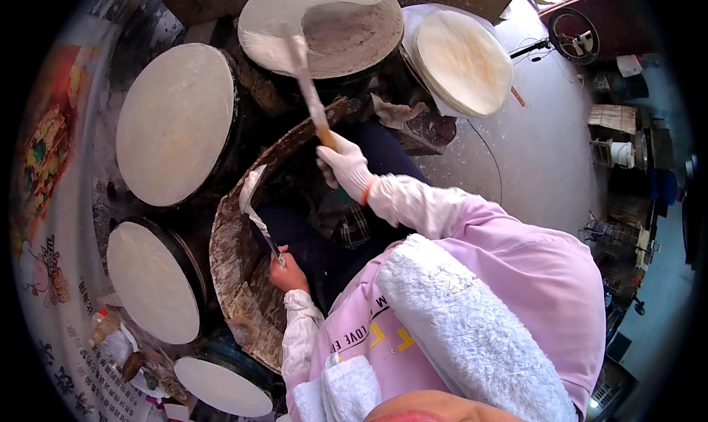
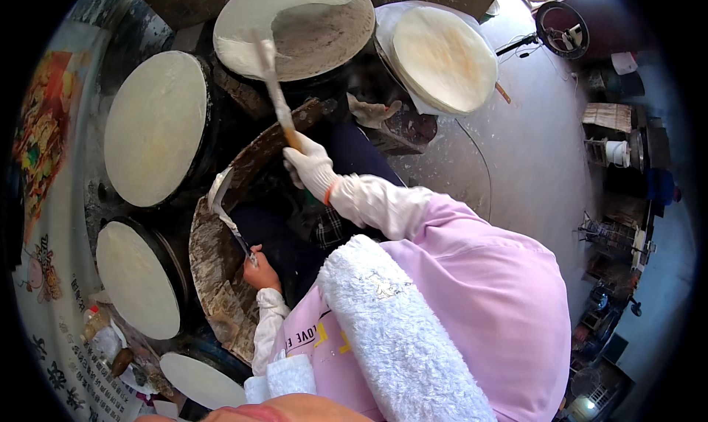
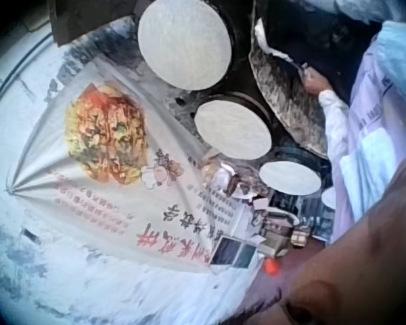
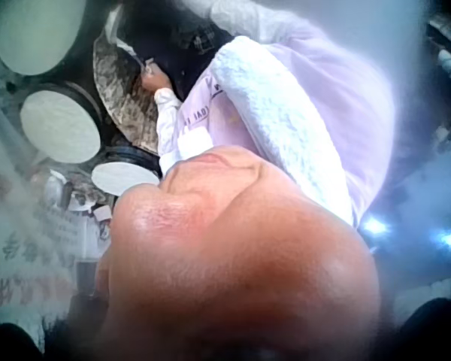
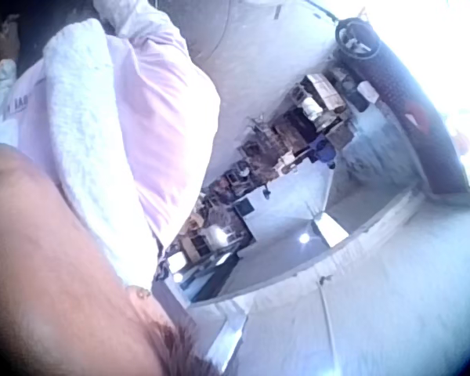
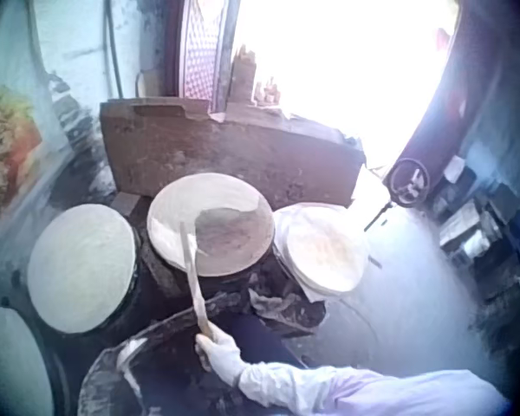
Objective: The person scoops batter from a metal bowl and pours it onto a series of hot circular griddles. Using a wooden spreader, they spread the batter into thin, round crepes. The person flips the crepes to cook the other side and then removes the finished ones from the griddles.
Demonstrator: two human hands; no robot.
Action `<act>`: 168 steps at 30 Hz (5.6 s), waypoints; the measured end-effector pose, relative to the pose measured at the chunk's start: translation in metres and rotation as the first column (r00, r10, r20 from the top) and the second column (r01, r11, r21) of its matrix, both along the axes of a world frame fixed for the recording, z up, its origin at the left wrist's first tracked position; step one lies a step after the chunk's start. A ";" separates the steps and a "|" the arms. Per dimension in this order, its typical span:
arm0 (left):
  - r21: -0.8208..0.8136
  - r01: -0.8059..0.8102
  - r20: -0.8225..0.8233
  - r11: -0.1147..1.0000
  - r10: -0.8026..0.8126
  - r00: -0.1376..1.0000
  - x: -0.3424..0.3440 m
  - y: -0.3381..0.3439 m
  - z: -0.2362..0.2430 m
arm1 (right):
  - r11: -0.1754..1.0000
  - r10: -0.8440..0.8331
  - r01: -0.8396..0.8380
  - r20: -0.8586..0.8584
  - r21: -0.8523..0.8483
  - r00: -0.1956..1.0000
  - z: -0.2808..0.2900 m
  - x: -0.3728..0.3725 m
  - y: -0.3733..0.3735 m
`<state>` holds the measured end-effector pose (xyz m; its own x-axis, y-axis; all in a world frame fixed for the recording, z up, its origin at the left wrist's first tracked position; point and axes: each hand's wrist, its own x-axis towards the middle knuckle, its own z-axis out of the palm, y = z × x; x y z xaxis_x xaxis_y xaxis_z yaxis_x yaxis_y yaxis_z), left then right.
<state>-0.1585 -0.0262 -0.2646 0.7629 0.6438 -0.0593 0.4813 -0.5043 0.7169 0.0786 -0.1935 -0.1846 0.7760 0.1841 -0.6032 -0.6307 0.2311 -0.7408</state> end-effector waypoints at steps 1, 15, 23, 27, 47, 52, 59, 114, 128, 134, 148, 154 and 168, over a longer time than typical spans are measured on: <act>-0.016 -0.006 0.015 1.000 0.006 1.000 -0.001 0.001 0.001 | 0.998 -0.054 0.053 -0.035 -0.032 0.998 -0.002 -0.006 -0.001; -0.060 0.016 0.059 0.998 -0.013 0.998 -0.006 0.012 -0.007 | 0.971 -0.224 0.227 0.053 -0.070 0.973 -0.010 0.056 0.087; -0.001 0.014 0.068 1.000 -0.014 0.998 -0.023 0.011 -0.006 | 0.968 -0.231 0.226 -0.037 -0.105 0.972 0.026 0.029 0.012; 0.009 0.031 0.047 0.999 -0.032 0.998 -0.014 0.006 -0.001 | 0.991 0.130 -0.123 0.173 -0.051 0.976 -0.008 0.025 0.036; 0.140 0.127 0.019 0.982 -0.131 0.991 0.019 -0.019 0.002 | 0.845 0.311 -0.177 0.195 -0.505 0.930 0.029 0.026 -0.168; 0.174 0.152 -0.013 0.973 -0.152 0.988 0.022 -0.018 -0.003 | 0.897 0.319 -0.215 0.228 -0.386 0.920 0.051 0.083 -0.213; 0.187 0.166 -0.040 0.968 -0.161 0.986 0.032 -0.026 0.001 | 0.848 0.364 -0.185 0.292 -0.497 0.885 -0.003 0.038 -0.231; 0.125 0.177 -0.072 0.976 -0.169 0.983 0.034 -0.019 0.003 | 0.433 0.482 0.097 0.321 -0.896 0.815 -0.005 0.164 -0.111; -0.868 0.081 0.010 0.489 -0.145 0.989 0.104 -0.019 0.228 | 0.513 0.525 0.084 0.390 -0.854 0.756 0.003 0.145 -0.154; -0.864 0.139 0.070 0.484 -0.157 0.985 0.146 -0.026 0.248 | 0.575 0.340 0.052 0.297 -0.816 0.892 0.023 0.115 -0.175; -0.792 0.273 0.174 0.546 -0.227 0.958 0.327 -0.014 0.182 | 0.498 0.724 -0.061 0.376 -0.865 0.578 0.013 0.167 -0.159; -0.776 0.276 0.132 0.568 -0.281 0.950 0.362 -0.039 0.147 | 0.727 0.354 0.076 0.467 -0.683 0.810 0.008 0.121 -0.155; -0.956 0.290 0.292 0.044 0.058 0.955 0.301 -0.046 0.227 | 0.677 0.336 0.233 0.575 -0.698 0.746 0.018 0.155 -0.102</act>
